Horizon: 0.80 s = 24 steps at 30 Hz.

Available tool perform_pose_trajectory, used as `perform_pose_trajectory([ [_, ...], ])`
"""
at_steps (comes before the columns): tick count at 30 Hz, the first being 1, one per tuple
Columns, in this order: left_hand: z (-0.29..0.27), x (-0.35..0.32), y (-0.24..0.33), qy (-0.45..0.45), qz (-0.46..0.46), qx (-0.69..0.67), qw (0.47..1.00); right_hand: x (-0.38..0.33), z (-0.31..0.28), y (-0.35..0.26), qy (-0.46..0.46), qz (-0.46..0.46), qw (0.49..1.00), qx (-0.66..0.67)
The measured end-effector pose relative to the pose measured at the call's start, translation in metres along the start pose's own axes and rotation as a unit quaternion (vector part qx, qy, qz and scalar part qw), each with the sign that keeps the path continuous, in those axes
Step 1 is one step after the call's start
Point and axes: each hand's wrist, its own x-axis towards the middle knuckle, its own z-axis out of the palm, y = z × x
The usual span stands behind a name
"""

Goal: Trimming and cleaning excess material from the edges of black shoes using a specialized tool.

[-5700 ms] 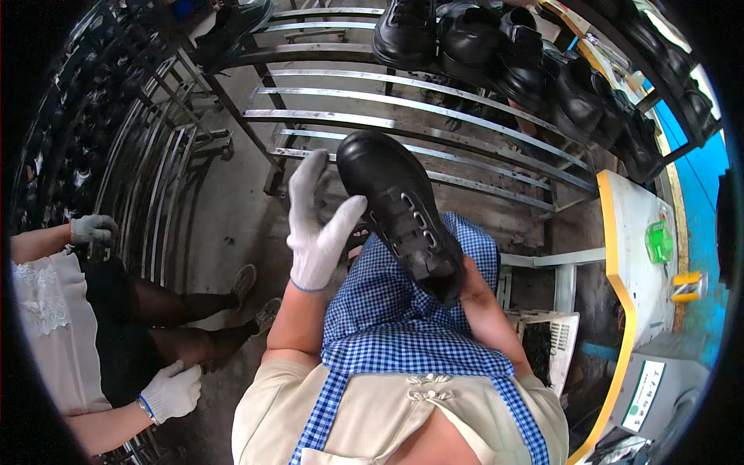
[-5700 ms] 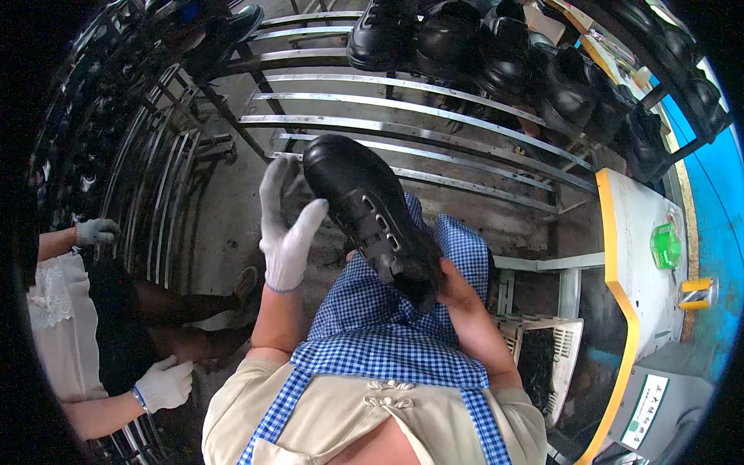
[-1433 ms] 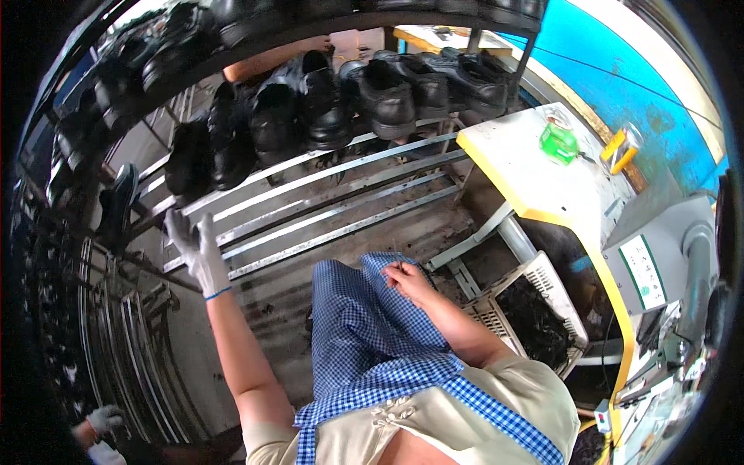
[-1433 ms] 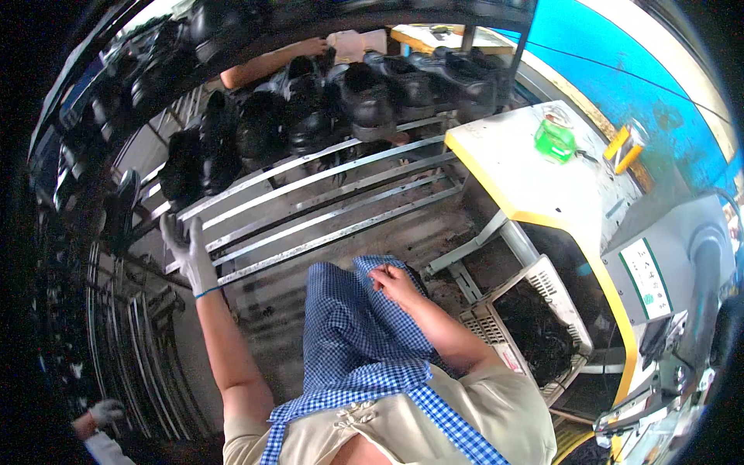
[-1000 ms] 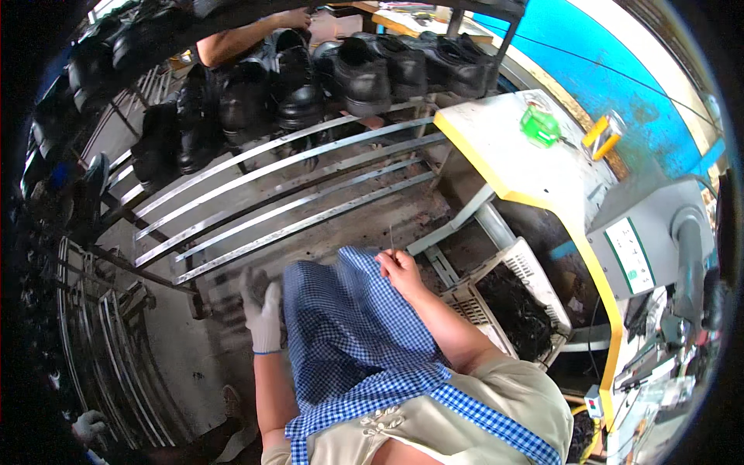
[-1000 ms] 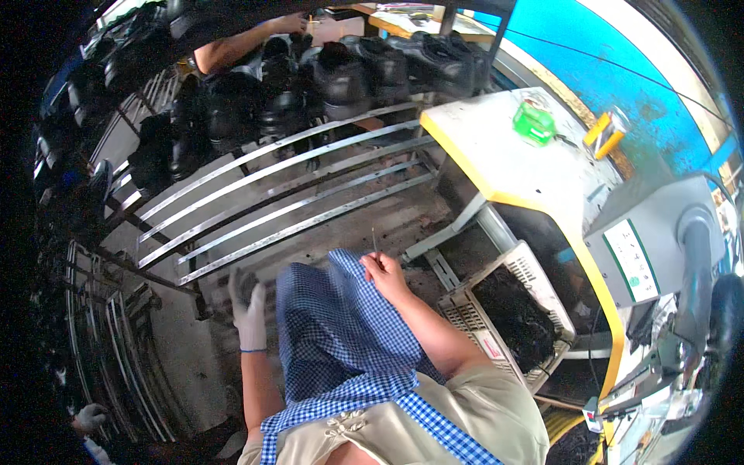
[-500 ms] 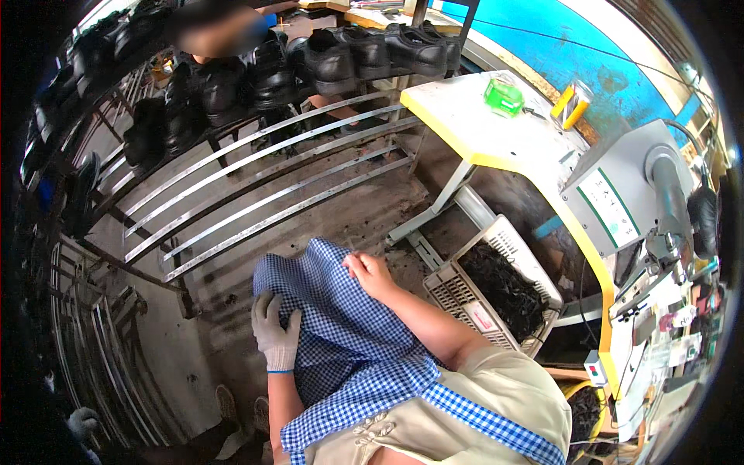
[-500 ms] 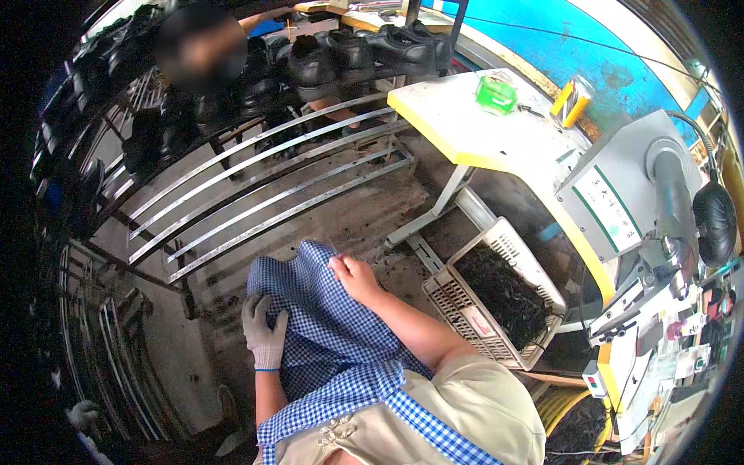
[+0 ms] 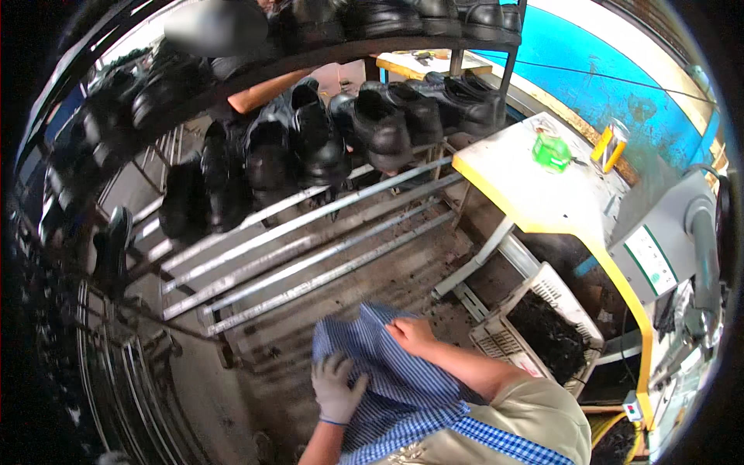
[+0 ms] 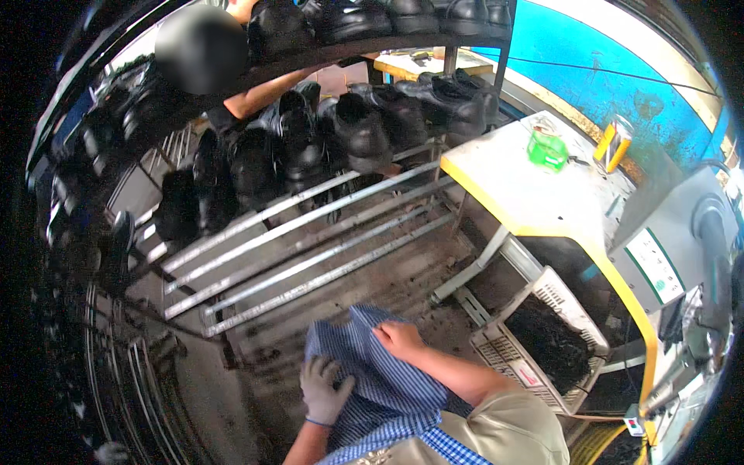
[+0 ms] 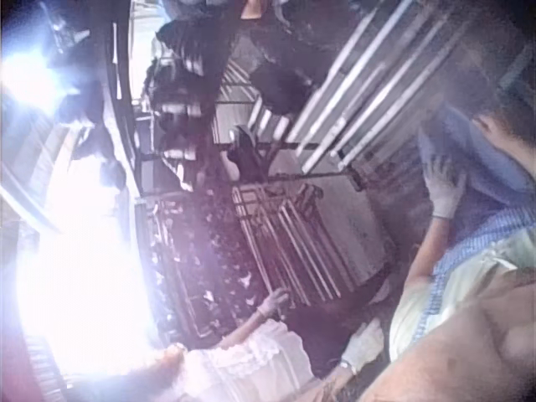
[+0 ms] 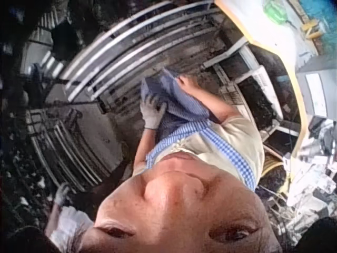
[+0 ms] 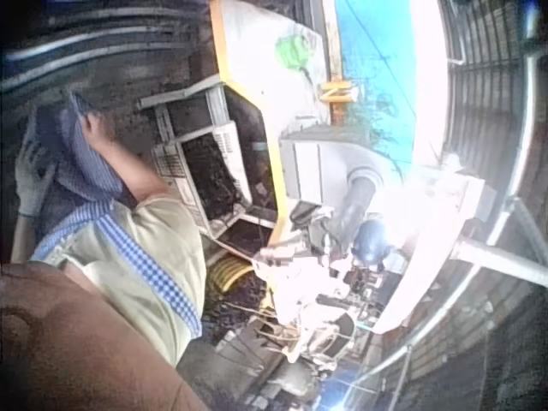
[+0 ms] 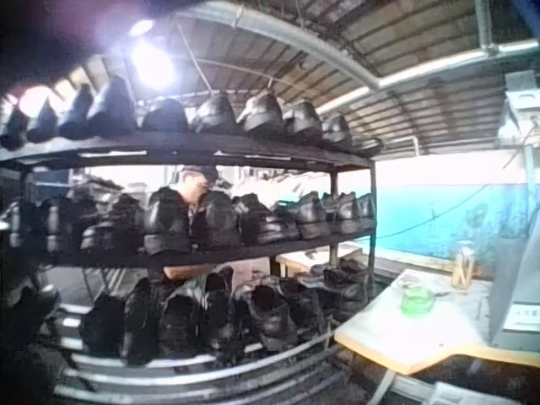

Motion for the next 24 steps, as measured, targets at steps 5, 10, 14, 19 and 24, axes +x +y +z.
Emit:
perform_pose_trajectory([
  [5,0.013,0.035,-0.014,-0.049,0.007,-0.008,0.999,0.017,0.031,0.007,-0.054,-0.03,0.998,-0.02],
  [10,0.037,0.058,-0.053,-0.093,-0.002,-0.047,0.995,0.045,0.045,-0.004,-0.121,-0.016,0.992,-0.041],
  [14,0.03,0.072,-0.051,-0.164,-0.04,-0.052,0.984,0.047,0.055,-0.008,-0.161,-0.002,0.987,-0.004],
  [19,-0.005,0.089,-0.02,-0.305,-0.189,0.025,0.933,0.051,0.05,-0.036,-0.301,0.005,0.951,-0.067],
  [24,-0.235,0.017,-0.122,-0.402,-0.264,0.095,0.872,0.04,0.024,-0.044,-0.452,0.121,0.876,-0.118],
])
